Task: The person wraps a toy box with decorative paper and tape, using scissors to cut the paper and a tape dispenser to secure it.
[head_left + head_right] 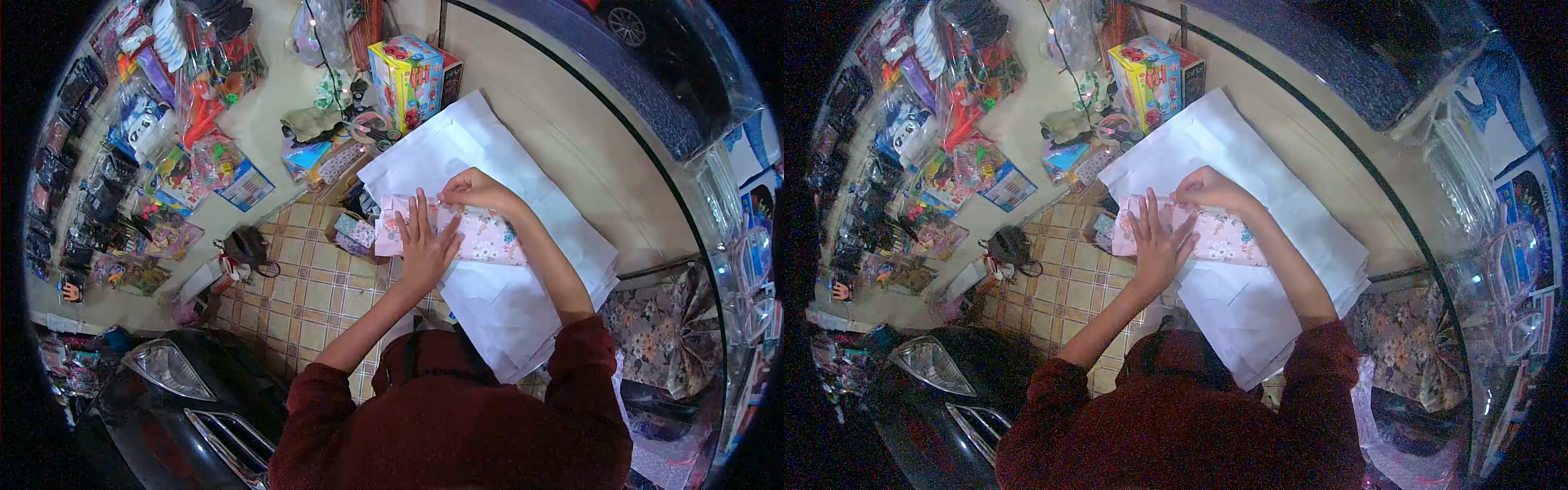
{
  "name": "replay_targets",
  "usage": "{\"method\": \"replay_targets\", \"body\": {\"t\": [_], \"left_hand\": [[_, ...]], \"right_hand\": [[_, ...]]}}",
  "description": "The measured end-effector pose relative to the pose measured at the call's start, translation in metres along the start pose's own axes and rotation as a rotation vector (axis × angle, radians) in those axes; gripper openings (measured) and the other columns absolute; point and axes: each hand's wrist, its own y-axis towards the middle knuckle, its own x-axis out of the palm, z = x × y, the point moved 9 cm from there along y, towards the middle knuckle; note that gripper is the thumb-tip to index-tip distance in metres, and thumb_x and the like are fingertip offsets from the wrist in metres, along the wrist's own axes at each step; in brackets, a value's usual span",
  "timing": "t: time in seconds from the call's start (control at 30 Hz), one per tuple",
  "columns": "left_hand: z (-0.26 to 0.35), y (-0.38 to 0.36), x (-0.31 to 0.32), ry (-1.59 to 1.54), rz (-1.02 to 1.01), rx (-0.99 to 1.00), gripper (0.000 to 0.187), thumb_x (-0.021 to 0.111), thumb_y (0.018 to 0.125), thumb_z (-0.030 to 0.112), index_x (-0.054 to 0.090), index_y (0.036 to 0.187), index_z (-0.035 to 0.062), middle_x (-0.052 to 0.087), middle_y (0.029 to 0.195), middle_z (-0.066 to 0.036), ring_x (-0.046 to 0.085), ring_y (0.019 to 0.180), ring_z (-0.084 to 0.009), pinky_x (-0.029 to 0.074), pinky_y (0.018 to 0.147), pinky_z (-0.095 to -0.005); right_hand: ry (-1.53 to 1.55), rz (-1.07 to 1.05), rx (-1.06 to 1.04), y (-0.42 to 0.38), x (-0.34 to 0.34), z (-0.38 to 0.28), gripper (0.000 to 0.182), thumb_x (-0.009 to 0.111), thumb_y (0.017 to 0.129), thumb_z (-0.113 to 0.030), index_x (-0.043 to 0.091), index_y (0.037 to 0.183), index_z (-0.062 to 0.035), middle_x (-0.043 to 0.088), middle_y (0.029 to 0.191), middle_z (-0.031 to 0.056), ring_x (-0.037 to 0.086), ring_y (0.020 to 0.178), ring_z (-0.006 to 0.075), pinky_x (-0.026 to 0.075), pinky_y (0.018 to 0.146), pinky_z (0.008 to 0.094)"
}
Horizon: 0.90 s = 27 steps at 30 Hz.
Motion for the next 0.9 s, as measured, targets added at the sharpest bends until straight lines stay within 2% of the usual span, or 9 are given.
{"method": "replay_targets", "body": {"t": [0.07, 0.17, 0.37, 0.7, 0.9], "left_hand": [[0.0, 0.0, 0.0, -0.013, 0.0, 0.0, 0.035, 0.064, 0.085, 0.034, 0.067, 0.117, 0.0215, 0.01, 0.15, -0.032, 0.009, 0.14, -0.0488, 0.01, 0.107, -0.0661], [0.0, 0.002, -0.003, -0.03, -0.015, -0.008, 0.034, 0.062, 0.086, 0.034, 0.066, 0.117, 0.0201, 0.013, 0.151, -0.031, 0.012, 0.141, -0.0457, 0.01, 0.108, -0.0646], [-0.001, 0.002, 0.001, 0.009, -0.032, 0.007, 0.032, 0.061, 0.087, 0.031, 0.066, 0.116, 0.0195, 0.018, 0.151, -0.029, 0.017, 0.141, -0.0412, 0.009, 0.109, -0.0626], [0.0, 0.0, 0.001, -0.03, -0.078, 0.017, 0.036, 0.058, 0.089, 0.034, 0.063, 0.122, 0.02, 0.024, 0.151, -0.022, 0.024, 0.139, -0.038, 0.011, 0.108, -0.0623], [0.001, -0.002, 0.004, -0.003, -0.088, 0.054, 0.04, 0.057, 0.089, 0.037, 0.06, 0.125, 0.0188, 0.03, 0.148, -0.022, 0.027, 0.138, -0.0365, 0.013, 0.108, -0.0629]], "right_hand": [[-0.058, -0.037, 0.041, 0.0, 0.003, 0.011, 0.023, 0.07, 0.084, -0.02, 0.07, 0.086, 0.003, 0.068, 0.076, 0.0057, 0.062, 0.07, 0.0084, 0.048, 0.062, 0.022], [-0.059, 0.07, 0.015, 0.002, -0.003, 0.019, 0.029, 0.074, 0.078, -0.025, 0.071, 0.081, 0.0034, 0.068, 0.07, 0.0077, 0.063, 0.062, 0.0123, 0.05, 0.058, 0.0241], [-0.196, 0.217, 0.056, 0.001, -0.007, 0.021, 0.03, 0.073, 0.072, -0.024, 0.071, 0.078, 0.005, 0.069, 0.07, 0.0124, 0.067, 0.063, 0.0162, 0.053, 0.059, 0.0267], [-0.153, 0.255, 0.091, -0.003, -0.012, 0.023, 0.03, 0.073, 0.07, -0.024, 0.07, 0.076, 0.0051, 0.069, 0.069, 0.0128, 0.066, 0.061, 0.0159, 0.053, 0.059, 0.0258], [-0.205, 0.251, 0.108, -0.002, -0.012, 0.02, 0.028, 0.073, 0.072, -0.021, 0.07, 0.076, 0.0058, 0.068, 0.068, 0.0115, 0.065, 0.06, 0.014, 0.052, 0.057, 0.0248]]}}
